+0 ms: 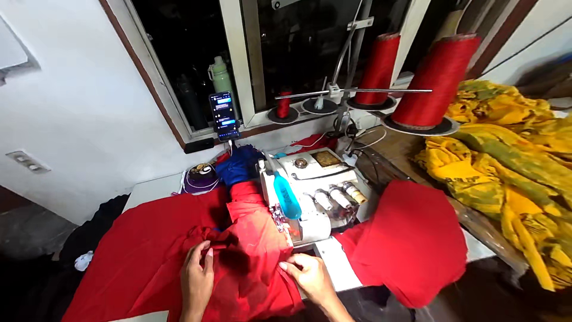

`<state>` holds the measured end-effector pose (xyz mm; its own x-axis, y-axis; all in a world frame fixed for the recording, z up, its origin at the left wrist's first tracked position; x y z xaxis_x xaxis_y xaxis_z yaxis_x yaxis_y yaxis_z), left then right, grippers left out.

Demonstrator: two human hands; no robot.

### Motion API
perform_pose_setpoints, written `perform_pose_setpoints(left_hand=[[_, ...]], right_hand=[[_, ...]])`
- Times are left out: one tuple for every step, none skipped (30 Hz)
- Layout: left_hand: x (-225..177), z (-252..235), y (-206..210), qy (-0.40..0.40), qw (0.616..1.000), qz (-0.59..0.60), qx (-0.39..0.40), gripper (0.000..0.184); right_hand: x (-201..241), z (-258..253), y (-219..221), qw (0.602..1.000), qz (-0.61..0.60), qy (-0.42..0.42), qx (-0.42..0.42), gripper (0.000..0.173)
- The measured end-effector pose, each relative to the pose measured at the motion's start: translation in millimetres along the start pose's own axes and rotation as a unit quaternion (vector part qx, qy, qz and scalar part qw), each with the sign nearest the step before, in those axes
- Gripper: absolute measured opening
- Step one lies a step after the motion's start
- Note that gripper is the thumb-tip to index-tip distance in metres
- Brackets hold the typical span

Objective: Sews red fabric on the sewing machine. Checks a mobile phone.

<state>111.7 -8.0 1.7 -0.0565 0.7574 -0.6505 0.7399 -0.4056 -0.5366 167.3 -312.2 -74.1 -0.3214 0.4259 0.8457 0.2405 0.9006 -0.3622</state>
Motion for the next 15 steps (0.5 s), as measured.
perform_pose_setpoints(left_hand=[[4.9,8.0,-5.1,0.004,1.0,-0.014,0.001,0.026],[10.7,15.1,-8.7,0.007,1.0,-0.025,0.002,0.026],[17.7,21.4,-10.5,0.004,0.999,-0.032,0.007,0.026],[24.4,26.6,-10.6,-0.004,0.999,-0.034,0.012,0.025],[29.9,30.9,-9.6,-0.014,0.999,-0.035,0.017,0.025],[34.0,34.9,-8.2,-0.02,0.999,-0.036,0.018,0.025],[37.1,38.6,-6.7,-0.024,0.999,-0.039,0.016,0.025],[39.7,41.3,-4.9,-0.024,0.999,-0.04,0.009,0.024],[42.4,43.3,-3.1,-0.025,0.999,-0.039,-0.001,0.023],[44.5,44.9,-2.2,-0.025,0.999,-0.037,-0.016,0.022],[46.0,46.1,-1.7,-0.024,0.999,-0.036,-0.028,0.021],[47.1,46.5,-0.9,-0.027,0.998,-0.036,-0.034,0.021],[47.0,46.2,-0.6,-0.03,0.998,-0.037,-0.035,0.021],[46.6,45.7,-1.1,-0.036,0.998,-0.036,-0.03,0.021],[46.4,44.6,-2.4,-0.046,0.998,-0.031,-0.018,0.021]], right_hand=[[-0.7,0.6,0.5,1.0,0.002,0.003,0.004,0.025],[-1.6,2.0,0.9,1.0,0.005,0.005,0.006,0.026],[-1.6,3.6,0.7,1.0,0.008,0.001,0.004,0.026],[-1.5,4.5,0.1,1.0,0.009,-0.003,0.001,0.026],[-0.9,4.9,-0.7,1.0,0.008,-0.008,-0.002,0.025],[-0.3,5.4,-1.6,1.0,0.008,-0.011,-0.006,0.025],[-0.1,6.1,-2.2,1.0,0.009,-0.014,-0.009,0.025],[-0.2,6.4,-2.7,1.0,0.009,-0.019,-0.015,0.026],[-0.4,6.4,-2.9,1.0,0.007,-0.022,-0.019,0.026],[-0.9,6.4,-2.5,1.0,0.007,-0.023,-0.02,0.026],[-1.8,6.6,-2.1,1.0,0.007,-0.02,-0.02,0.026],[-2.3,6.9,-2.5,1.0,0.008,-0.016,-0.024,0.026],[-0.9,7.8,-5.2,0.999,0.015,-0.016,-0.041,0.026],[5.2,10.7,-11.5,0.996,0.033,-0.029,-0.083,0.026],[18.7,15.5,-20.7,0.985,0.073,-0.059,-0.142,0.026]])
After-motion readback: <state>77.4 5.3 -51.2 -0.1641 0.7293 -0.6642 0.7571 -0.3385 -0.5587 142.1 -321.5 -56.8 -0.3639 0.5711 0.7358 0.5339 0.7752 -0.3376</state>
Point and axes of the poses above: each hand's wrist, its own z-axis away from the middle knuckle, its own y-axis out of the palm, x = y × z, the point moved 9 cm from there along -z, towards the middle knuckle, and after that the axes turned 15 degrees about -x, right-handed, at the moved point
